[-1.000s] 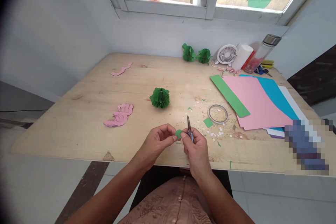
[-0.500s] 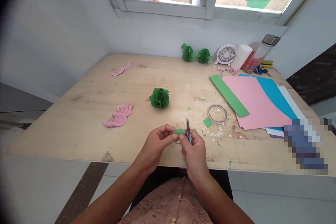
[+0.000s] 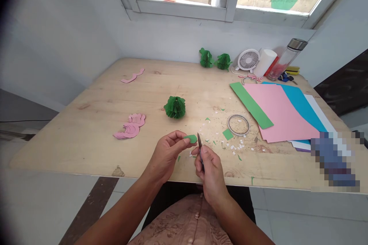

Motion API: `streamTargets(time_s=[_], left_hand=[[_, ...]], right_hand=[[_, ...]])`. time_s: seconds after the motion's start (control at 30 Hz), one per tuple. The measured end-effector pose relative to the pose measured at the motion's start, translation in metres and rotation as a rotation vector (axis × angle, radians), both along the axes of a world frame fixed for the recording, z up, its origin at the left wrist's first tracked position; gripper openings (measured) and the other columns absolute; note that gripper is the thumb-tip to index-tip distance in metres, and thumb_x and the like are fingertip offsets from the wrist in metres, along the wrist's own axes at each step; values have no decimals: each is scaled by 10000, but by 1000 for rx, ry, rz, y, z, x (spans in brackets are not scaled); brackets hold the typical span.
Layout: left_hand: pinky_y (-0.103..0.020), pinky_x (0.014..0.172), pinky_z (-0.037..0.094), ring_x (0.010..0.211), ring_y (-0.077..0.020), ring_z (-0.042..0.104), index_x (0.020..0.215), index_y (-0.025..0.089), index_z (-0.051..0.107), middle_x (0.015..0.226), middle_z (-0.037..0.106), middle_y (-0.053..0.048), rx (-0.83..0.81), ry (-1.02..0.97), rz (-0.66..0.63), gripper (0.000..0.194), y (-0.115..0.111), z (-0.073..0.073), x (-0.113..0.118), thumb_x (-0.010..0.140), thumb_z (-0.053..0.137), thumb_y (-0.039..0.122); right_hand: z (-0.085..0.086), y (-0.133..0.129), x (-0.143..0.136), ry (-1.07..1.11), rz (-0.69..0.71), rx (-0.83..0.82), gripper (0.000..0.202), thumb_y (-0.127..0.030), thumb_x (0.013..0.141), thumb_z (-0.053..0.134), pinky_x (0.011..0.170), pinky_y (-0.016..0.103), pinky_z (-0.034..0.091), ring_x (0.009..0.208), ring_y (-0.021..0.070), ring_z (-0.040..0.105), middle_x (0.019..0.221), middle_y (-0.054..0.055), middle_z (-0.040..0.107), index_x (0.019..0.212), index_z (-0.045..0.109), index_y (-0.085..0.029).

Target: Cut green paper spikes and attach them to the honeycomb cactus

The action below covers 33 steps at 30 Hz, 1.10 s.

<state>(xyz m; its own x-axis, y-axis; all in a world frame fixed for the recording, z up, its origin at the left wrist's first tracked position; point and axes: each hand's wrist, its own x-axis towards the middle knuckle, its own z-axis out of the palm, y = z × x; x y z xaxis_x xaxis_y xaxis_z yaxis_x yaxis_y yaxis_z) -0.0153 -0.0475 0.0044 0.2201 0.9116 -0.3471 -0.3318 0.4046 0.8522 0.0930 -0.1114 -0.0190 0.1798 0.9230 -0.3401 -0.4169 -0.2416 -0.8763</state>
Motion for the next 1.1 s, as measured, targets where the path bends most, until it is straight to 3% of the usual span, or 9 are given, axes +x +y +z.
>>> streamTargets(time_s=[1.1], left_hand=[[-243, 681, 420, 640, -122, 598, 668, 156, 567, 645, 653, 4, 30, 8, -41, 158, -5, 2, 1, 658, 717, 208]], right_hand=[[-2, -2, -4, 18, -29, 2, 389, -555, 813, 563, 382, 206, 114, 403, 66, 163, 442, -95, 318, 797, 608, -169]])
